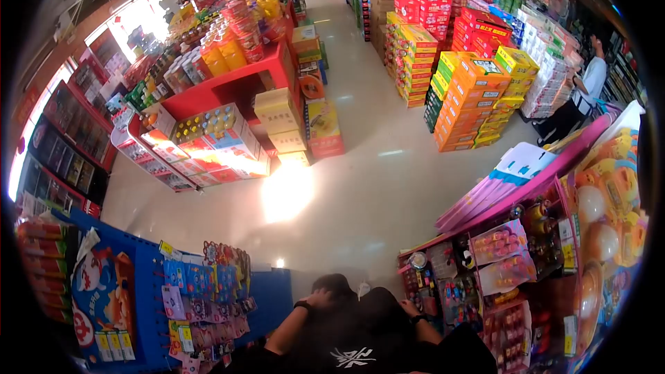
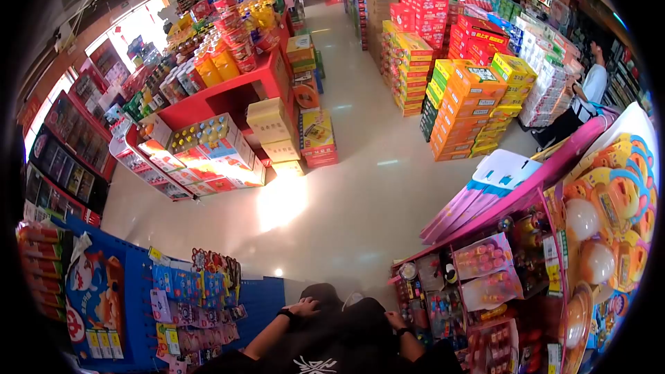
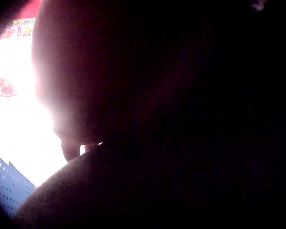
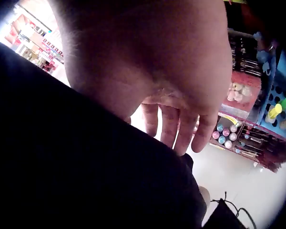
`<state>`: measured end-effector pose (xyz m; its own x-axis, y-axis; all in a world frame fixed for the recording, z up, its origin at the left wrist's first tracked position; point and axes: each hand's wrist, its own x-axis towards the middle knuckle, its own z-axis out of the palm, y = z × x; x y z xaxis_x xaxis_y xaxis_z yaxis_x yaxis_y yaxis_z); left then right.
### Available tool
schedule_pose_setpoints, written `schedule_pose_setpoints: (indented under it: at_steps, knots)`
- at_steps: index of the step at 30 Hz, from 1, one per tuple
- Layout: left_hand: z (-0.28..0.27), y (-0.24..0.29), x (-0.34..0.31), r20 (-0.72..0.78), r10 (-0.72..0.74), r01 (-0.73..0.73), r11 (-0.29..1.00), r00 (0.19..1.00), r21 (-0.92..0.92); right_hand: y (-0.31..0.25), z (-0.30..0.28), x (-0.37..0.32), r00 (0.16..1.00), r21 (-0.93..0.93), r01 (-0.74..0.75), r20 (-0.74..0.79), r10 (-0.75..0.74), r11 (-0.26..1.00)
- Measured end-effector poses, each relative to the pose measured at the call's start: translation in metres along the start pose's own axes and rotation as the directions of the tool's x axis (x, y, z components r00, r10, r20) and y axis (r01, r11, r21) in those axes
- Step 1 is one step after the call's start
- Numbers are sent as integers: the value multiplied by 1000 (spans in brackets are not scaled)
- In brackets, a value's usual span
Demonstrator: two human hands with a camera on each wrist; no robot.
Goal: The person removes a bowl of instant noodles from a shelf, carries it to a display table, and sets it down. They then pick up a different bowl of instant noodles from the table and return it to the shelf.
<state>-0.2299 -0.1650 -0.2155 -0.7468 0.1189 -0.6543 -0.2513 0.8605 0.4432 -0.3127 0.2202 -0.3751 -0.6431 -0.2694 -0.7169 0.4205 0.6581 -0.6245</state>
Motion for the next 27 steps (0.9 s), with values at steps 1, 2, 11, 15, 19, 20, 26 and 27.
schedule_pose_setpoints:
  at_steps: [1, 2, 11, 15, 19, 20, 26, 27]
  knots:
    - [-14, 6, 5, -21, 12, -12, 1000, 1000, -17, -2, -5, 7, 1000, 11, -25, 9, 25, 1000]
    - [-31, 12, 10, 24, 68, -69, 997, 997, 38, -5, -9, 14, 999, -12, -32, 4, 32, 999]
    - [-99, 18, 63, 265, -28, 115, 940, 964, -321, 27, 8, 96, 992, -88, -120, -39, 117, 989]
    - [-91, -56, 143, 283, 34, -1, 993, 959, -116, -72, -14, 71, 985, 19, -162, -55, 163, 987]
    - [-118, -115, 205, 304, 166, 4, 872, 938, -489, -61, -10, 108, 997, 66, 79, -17, -78, 995]
    - [-134, -113, 203, 278, 108, 46, 868, 955, -495, -42, -3, 139, 978, 109, 208, -21, -207, 972]
    - [-257, -107, 189, 293, 10, 144, 854, 956, -500, -189, -38, 182, 989, -40, 71, -124, -76, 997]
    - [-239, -141, 213, 293, 68, 97, 852, 954, -514, -205, -42, 196, 983, -58, 118, -137, -125, 991]
